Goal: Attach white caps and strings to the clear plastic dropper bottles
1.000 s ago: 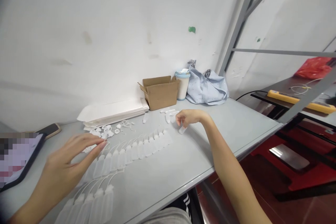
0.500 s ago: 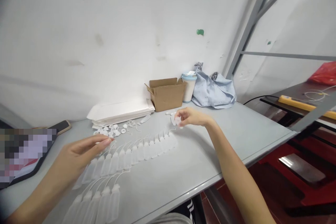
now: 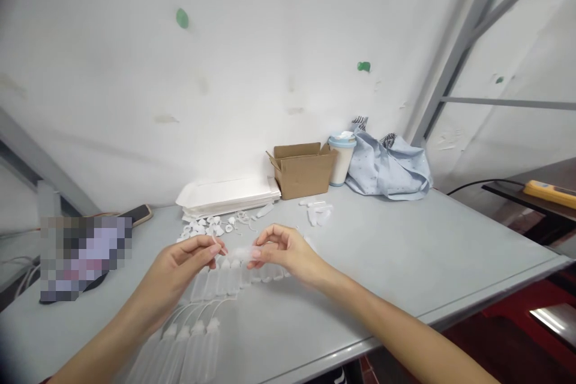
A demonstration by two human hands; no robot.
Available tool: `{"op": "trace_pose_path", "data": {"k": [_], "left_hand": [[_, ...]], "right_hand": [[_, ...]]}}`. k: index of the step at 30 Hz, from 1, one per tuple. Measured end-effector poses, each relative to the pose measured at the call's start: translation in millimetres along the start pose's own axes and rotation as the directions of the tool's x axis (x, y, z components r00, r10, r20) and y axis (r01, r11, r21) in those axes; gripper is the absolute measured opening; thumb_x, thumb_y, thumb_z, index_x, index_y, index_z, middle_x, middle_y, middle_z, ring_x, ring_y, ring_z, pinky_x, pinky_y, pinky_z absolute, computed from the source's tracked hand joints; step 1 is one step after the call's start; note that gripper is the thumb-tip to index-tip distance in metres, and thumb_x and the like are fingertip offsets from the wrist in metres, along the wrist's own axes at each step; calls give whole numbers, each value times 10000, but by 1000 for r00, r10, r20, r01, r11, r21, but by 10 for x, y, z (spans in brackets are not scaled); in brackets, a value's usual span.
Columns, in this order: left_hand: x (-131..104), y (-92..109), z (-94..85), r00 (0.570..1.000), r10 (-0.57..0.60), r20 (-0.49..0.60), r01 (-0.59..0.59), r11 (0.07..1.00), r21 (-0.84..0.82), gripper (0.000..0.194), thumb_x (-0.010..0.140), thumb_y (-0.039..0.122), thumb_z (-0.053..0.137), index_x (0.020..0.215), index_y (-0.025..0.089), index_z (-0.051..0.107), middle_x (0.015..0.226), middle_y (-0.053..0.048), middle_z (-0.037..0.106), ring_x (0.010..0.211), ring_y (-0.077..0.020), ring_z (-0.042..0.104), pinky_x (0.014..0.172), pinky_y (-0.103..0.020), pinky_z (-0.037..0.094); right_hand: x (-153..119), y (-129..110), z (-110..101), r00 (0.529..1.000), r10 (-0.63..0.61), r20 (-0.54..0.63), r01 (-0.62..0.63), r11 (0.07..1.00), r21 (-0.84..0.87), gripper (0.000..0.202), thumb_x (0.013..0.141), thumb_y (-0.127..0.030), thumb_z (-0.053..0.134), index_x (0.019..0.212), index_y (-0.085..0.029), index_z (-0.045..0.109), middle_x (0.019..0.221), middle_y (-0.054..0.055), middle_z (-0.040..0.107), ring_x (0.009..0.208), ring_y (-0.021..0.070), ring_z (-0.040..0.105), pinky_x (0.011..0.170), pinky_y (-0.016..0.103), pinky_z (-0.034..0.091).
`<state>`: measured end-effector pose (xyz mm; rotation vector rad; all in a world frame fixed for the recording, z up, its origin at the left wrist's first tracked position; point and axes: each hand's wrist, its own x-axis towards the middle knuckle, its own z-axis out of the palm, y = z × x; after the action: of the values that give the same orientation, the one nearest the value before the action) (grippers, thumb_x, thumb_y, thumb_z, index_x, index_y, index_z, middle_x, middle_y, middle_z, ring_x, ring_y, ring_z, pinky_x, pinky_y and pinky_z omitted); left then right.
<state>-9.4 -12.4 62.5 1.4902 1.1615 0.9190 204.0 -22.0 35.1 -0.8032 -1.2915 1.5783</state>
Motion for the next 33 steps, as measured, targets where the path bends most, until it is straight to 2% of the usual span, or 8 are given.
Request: {"op": "trace_pose_path", "data": {"k": [4, 11, 16, 20, 24, 27, 31, 33], "left_hand": [[-5, 0, 19, 1000, 9, 18, -9, 1000, 21, 262, 793, 470, 595, 797, 217, 663, 902, -19, 647, 781, -161, 517, 773, -283, 409], [-38, -30, 57, 998, 40, 44, -38, 998, -47, 223, 810, 440, 596, 815, 226, 656, 919, -19, 635, 863, -168, 546, 804, -268, 429], [-41, -29, 84, 996, 49, 70, -43, 995, -87, 198, 795, 407, 623, 804, 214, 664, 890, -23, 656, 874, -170, 571, 826, -269, 443], [-19, -54, 91, 995, 48, 88, -38, 993, -115, 168, 738, 361, 687, 801, 208, 655, 839, -7, 650, 839, -161, 593, 786, -253, 467], [-16, -78, 107, 994, 65, 93, -55, 993, -103, 177, 717, 348, 697, 797, 199, 644, 807, -4, 629, 790, -158, 598, 724, -251, 488], [-38, -63, 122, 993, 71, 98, -63, 995, -83, 188, 711, 357, 695, 787, 191, 648, 795, -15, 632, 766, -170, 604, 695, -267, 500], [-80, -15, 135, 990, 74, 116, -71, 997, -35, 205, 698, 369, 699, 792, 191, 663, 786, -27, 642, 680, -168, 608, 620, -274, 505], [-91, -5, 140, 990, 91, 110, -88, 996, -28, 197, 692, 360, 703, 786, 191, 664, 811, -33, 646, 674, -169, 613, 617, -277, 511]], "right_hand": [[16, 20, -46, 1000, 26, 2, -26, 999, -21, 264, 718, -289, 744, 850, -168, 550, 806, 21, 679, 764, 155, 677, 742, 273, 466], [10, -1, -44, 1000, 29, 3, -29, 999, -33, 284, 701, -314, 753, 863, -173, 567, 810, 32, 701, 814, 177, 676, 808, 315, 462], [10, 43, -36, 999, 36, 19, -35, 999, -15, 314, 721, -322, 737, 951, -167, 589, 816, 29, 695, 815, 177, 683, 819, 316, 456], [11, 86, -31, 996, 61, 62, -60, 998, -19, 330, 740, -328, 719, 999, -168, 592, 800, 26, 694, 828, 179, 681, 804, 311, 453], [-4, 100, -15, 992, 79, 102, -74, 996, -48, 315, 739, -333, 719, 966, -166, 579, 768, 29, 693, 819, 172, 672, 777, 302, 452], [-30, 108, 24, 994, 25, 110, -16, 997, -82, 295, 755, -342, 701, 946, -167, 560, 777, 27, 671, 783, 153, 651, 715, 277, 453], [-78, 112, 86, 982, -175, 73, 187, 956, -227, 242, 775, -312, 680, 942, -182, 561, 912, 35, 597, 775, 132, 606, 686, 263, 460], [-101, 105, 112, 971, -233, 61, 240, 917, -320, 223, 786, -302, 666, 947, -186, 563, 949, 40, 577, 788, 133, 599, 704, 269, 469]]}}
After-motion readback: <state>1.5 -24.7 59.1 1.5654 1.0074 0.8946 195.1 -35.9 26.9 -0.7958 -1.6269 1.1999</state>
